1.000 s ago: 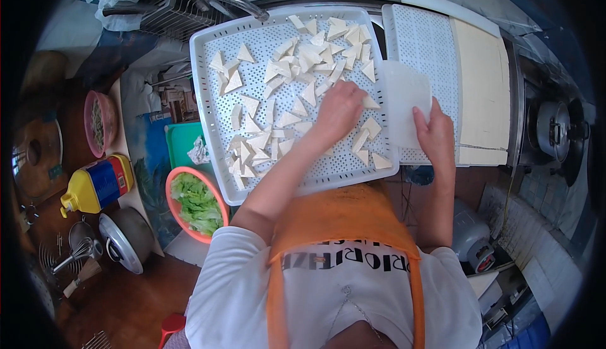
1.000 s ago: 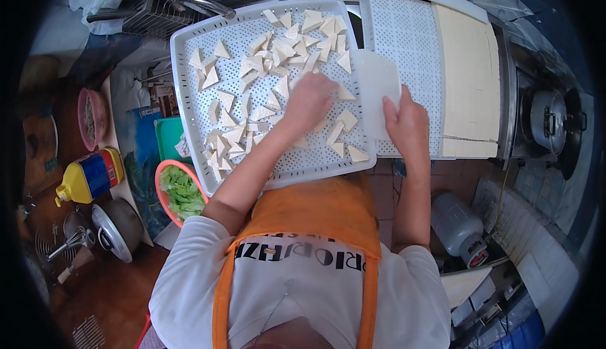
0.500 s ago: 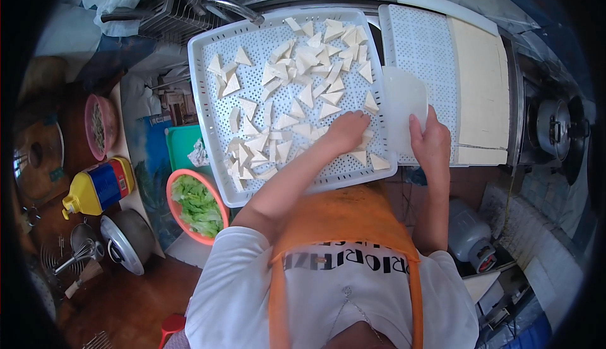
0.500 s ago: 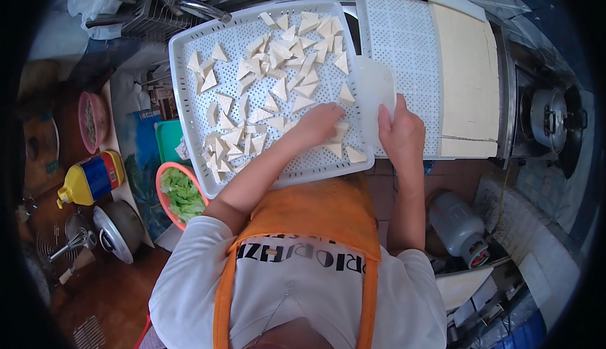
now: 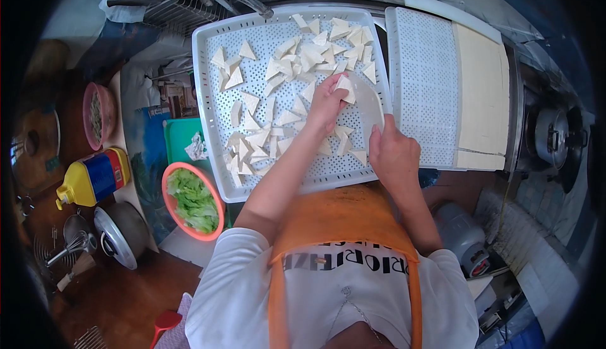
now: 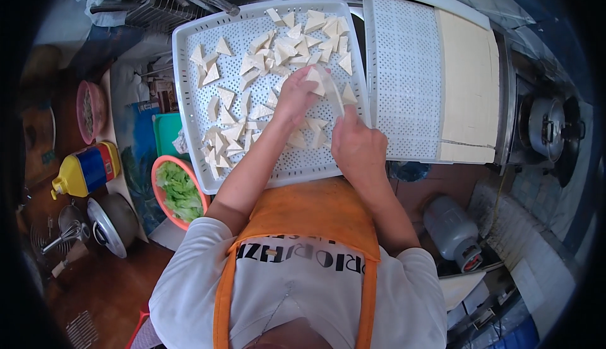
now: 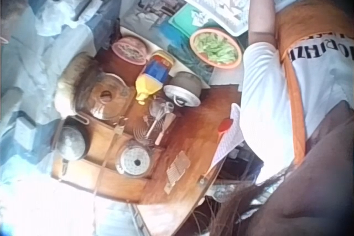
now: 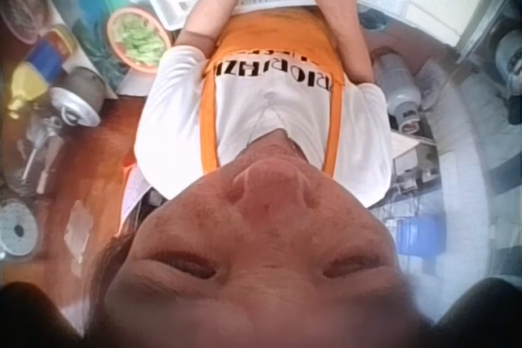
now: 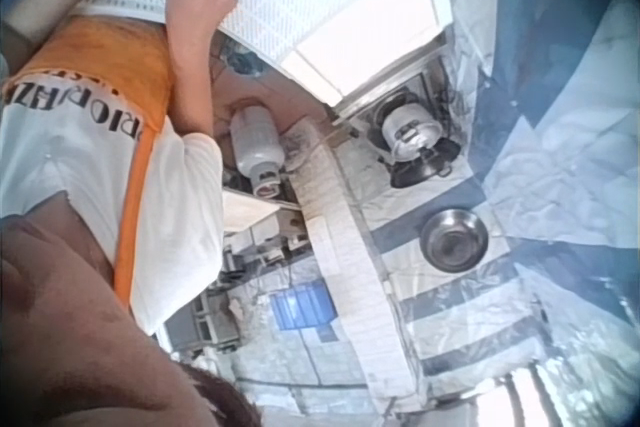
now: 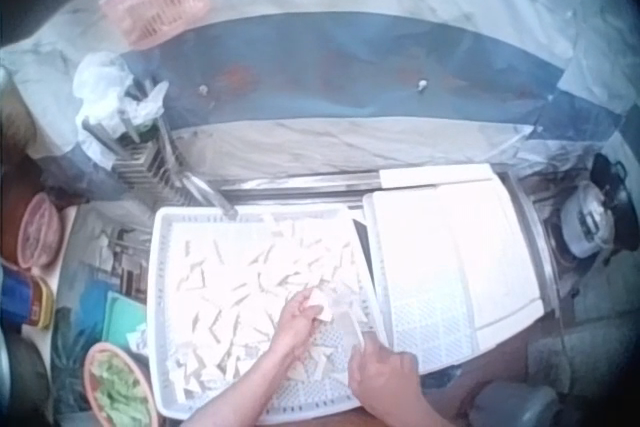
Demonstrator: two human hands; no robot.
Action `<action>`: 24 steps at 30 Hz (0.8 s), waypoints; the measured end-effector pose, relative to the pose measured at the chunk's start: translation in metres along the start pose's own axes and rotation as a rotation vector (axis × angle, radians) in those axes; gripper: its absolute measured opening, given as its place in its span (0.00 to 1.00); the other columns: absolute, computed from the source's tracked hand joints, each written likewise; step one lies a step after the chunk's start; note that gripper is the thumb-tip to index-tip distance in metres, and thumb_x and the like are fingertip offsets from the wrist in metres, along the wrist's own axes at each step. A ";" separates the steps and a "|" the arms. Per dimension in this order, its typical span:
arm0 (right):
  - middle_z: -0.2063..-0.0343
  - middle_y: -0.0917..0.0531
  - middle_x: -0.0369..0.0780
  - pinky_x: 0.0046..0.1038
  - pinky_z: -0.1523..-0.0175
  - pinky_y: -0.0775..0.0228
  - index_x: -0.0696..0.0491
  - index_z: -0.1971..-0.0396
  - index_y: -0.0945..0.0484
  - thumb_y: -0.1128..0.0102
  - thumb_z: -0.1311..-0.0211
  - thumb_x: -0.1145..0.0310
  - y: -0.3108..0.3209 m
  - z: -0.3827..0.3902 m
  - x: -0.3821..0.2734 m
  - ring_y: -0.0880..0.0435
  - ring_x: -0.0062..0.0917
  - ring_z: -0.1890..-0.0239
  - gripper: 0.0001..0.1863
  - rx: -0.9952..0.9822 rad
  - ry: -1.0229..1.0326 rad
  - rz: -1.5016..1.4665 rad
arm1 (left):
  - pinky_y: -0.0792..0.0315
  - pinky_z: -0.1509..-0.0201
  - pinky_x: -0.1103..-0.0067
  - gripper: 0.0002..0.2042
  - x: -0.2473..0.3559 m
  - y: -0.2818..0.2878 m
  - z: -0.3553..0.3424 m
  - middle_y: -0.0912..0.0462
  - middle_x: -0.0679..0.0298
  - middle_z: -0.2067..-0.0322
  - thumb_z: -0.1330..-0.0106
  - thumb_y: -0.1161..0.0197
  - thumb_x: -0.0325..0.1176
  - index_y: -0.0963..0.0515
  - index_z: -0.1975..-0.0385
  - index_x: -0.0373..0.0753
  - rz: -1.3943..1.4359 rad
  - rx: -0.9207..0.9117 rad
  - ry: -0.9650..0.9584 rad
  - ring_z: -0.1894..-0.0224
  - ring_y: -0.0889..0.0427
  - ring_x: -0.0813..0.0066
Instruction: The person cuts slices of tofu into triangular pieces using a white plastic scraper and places them onto a white plastic tray. After filling one tray, the person takes a new large block of tofu, cuts it into slices, and continues cutting those slices into triangular pieces.
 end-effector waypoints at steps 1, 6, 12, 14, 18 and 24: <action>0.84 0.21 0.46 0.39 0.81 0.32 0.58 0.65 0.30 0.45 0.40 0.71 -0.001 0.000 -0.002 0.23 0.42 0.87 0.08 -0.002 0.001 0.002 | 0.26 0.54 0.82 0.21 -0.002 0.001 -0.001 0.21 0.63 0.54 0.39 0.47 0.19 0.31 0.44 0.35 0.028 -0.022 -0.016 0.56 0.21 0.76; 0.84 0.21 0.47 0.40 0.81 0.31 0.58 0.68 0.31 0.46 0.39 0.73 -0.005 -0.001 -0.004 0.23 0.42 0.87 0.06 -0.039 0.011 -0.006 | 0.28 0.57 0.84 0.21 -0.013 0.001 -0.005 0.20 0.64 0.54 0.40 0.46 0.19 0.30 0.44 0.35 0.032 -0.016 -0.055 0.58 0.22 0.79; 0.84 0.22 0.49 0.42 0.77 0.30 0.61 0.62 0.31 0.46 0.38 0.72 -0.020 0.000 0.002 0.22 0.43 0.85 0.09 -0.096 -0.030 0.007 | 0.28 0.59 0.84 0.19 -0.018 -0.005 -0.001 0.19 0.64 0.56 0.41 0.46 0.20 0.27 0.48 0.36 0.011 -0.027 -0.054 0.59 0.22 0.79; 0.84 0.21 0.49 0.42 0.76 0.30 0.62 0.61 0.30 0.47 0.38 0.71 -0.030 -0.001 0.008 0.22 0.44 0.84 0.11 -0.108 -0.037 0.018 | 0.28 0.58 0.83 0.18 -0.019 -0.008 0.002 0.18 0.65 0.57 0.41 0.46 0.20 0.26 0.49 0.36 -0.023 -0.039 -0.041 0.59 0.21 0.78; 0.84 0.22 0.50 0.42 0.74 0.29 0.63 0.62 0.28 0.45 0.40 0.69 -0.027 0.003 0.036 0.20 0.46 0.80 0.12 -0.082 -0.065 -0.133 | 0.27 0.52 0.78 0.15 0.002 0.009 0.006 0.18 0.60 0.57 0.40 0.46 0.23 0.23 0.53 0.34 -0.458 -0.125 -0.113 0.57 0.20 0.74; 0.82 0.22 0.55 0.46 0.70 0.31 0.63 0.60 0.28 0.46 0.38 0.68 0.004 0.000 0.079 0.21 0.51 0.77 0.14 -0.170 -0.217 -0.221 | 0.28 0.48 0.75 0.15 0.067 -0.017 -0.036 0.19 0.52 0.54 0.39 0.44 0.28 0.22 0.52 0.37 -1.198 -0.137 -0.388 0.52 0.20 0.63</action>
Point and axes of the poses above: each hand's wrist, its own z-axis away from the middle knuckle, its own y-axis out of the back of the hand, x = y × z, the point moved 2 cm from there along -z, towards the middle knuckle
